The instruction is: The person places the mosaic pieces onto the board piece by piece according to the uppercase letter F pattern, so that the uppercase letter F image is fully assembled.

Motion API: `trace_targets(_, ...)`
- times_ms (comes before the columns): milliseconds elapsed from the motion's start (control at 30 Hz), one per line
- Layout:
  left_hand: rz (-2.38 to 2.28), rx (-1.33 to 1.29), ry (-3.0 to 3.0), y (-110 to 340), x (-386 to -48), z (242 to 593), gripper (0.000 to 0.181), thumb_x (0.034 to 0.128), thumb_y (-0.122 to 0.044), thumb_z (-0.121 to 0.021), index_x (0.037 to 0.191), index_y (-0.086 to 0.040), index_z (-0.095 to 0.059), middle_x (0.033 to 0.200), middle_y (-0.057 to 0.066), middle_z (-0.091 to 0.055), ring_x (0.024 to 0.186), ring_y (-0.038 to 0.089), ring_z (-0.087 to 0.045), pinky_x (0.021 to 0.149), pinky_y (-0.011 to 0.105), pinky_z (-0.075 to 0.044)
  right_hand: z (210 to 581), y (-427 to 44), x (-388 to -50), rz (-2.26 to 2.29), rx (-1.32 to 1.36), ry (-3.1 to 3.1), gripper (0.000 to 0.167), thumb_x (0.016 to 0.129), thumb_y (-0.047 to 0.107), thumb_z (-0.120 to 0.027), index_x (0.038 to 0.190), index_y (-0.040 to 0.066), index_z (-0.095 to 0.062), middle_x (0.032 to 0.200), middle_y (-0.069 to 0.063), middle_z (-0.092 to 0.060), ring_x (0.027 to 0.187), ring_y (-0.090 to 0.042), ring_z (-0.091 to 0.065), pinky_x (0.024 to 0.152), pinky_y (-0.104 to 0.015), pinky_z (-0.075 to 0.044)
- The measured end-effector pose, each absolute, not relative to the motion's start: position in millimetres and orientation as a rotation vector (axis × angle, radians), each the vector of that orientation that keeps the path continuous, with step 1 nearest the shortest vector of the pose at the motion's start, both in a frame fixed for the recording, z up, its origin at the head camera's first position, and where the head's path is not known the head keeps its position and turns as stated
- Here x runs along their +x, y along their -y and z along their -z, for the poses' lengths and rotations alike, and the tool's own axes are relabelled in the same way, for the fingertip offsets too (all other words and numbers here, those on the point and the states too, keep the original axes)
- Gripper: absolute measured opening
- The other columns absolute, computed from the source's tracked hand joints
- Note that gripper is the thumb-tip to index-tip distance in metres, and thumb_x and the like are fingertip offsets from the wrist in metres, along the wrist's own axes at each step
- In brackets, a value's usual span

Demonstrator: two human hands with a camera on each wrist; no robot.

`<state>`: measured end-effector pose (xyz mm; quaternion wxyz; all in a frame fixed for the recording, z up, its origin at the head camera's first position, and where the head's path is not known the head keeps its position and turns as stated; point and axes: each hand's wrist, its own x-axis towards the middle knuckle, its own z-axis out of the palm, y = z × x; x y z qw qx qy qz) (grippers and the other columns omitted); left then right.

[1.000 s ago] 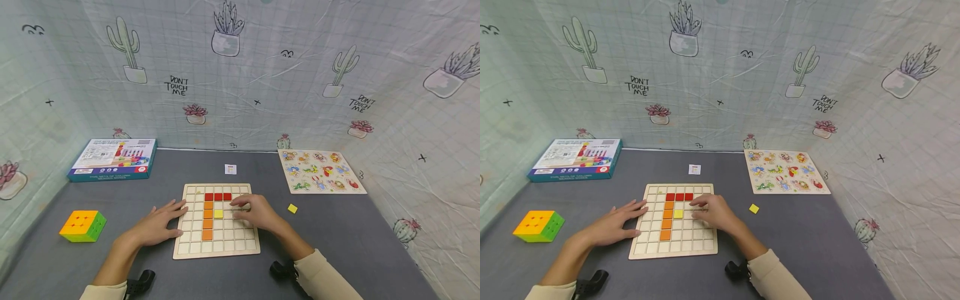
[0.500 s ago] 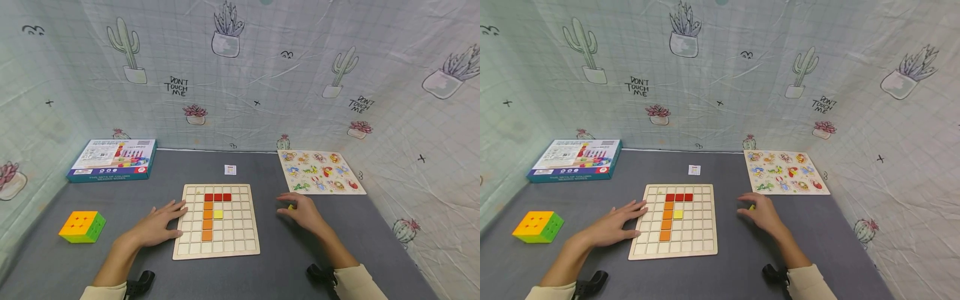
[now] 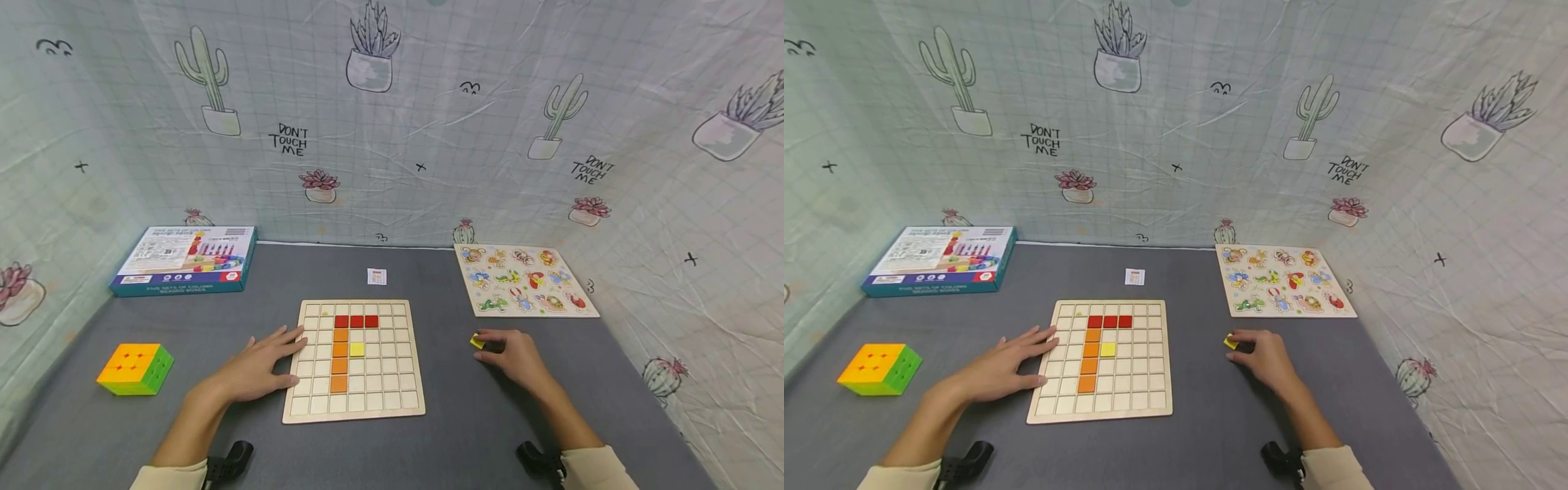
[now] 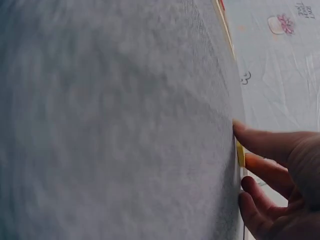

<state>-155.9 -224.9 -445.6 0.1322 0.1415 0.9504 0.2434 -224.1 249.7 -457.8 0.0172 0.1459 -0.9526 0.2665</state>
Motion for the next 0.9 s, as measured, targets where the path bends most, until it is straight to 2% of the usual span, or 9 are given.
trace_targets(133,-0.707,0.405,-2.756,225,-156,445,0.072,0.09,-0.036,-0.075,0.152,-0.01,-0.049,0.167,0.013,-0.035,0.155,0.048,-0.025,0.112,0.085,-0.014,461,-247,-226,-0.776,0.417,2.938,0.024,0.081,0.018,-0.086,0.105,0.012,-0.083,0.111,-0.006,-0.08,0.1,-0.026,-0.077,0.081,-0.039,-0.059)
trace_targets(233,-0.714,0.405,-2.755,225,-156,445,0.072,0.0899,-0.035,-0.075,0.152,-0.01,-0.049,0.167,0.014,-0.035,0.155,0.048,-0.025,0.112,0.085,-0.014,462,-245,-227,-0.764,0.411,2.924,0.021,0.082,0.017,-0.085,0.103,0.013,-0.083,0.108,-0.006,-0.081,0.1,-0.026,-0.077,0.081,-0.04,-0.06)
trace_targets(500,-0.706,0.399,-2.746,224,-155,444,0.072,0.0899,-0.036,-0.075,0.152,-0.01,-0.049,0.167,0.013,-0.035,0.156,0.047,-0.024,0.112,0.084,-0.013,461,-243,-225,-0.766,0.492,2.905,0.02,0.084,0.01,-0.081,0.105,0.01,-0.082,0.112,-0.007,-0.08,0.105,-0.026,-0.076,0.089,-0.047,-0.059)
trace_targets(733,-0.709,0.398,-2.747,223,-155,444,0.073,0.0897,-0.036,-0.076,0.152,-0.01,-0.049,0.167,0.013,-0.035,0.156,0.047,-0.024,0.112,0.084,-0.014,450,-234,-225,-0.867,0.608,2.834,0.021,0.087,0.005,-0.078,0.107,0.009,-0.081,0.116,-0.008,-0.078,0.101,-0.025,-0.075,0.081,-0.03,-0.061)
trace_targets(900,-0.709,0.404,-2.747,224,-156,444,0.074,0.0893,-0.037,-0.076,0.152,-0.01,-0.049,0.167,0.014,-0.034,0.155,0.048,-0.024,0.112,0.085,-0.013,445,-218,-225,-0.952,0.614,2.8,0.02,0.086,0.005,-0.079,0.106,0.006,-0.081,0.117,-0.011,-0.077,0.104,-0.028,-0.075,0.082,-0.033,-0.063)
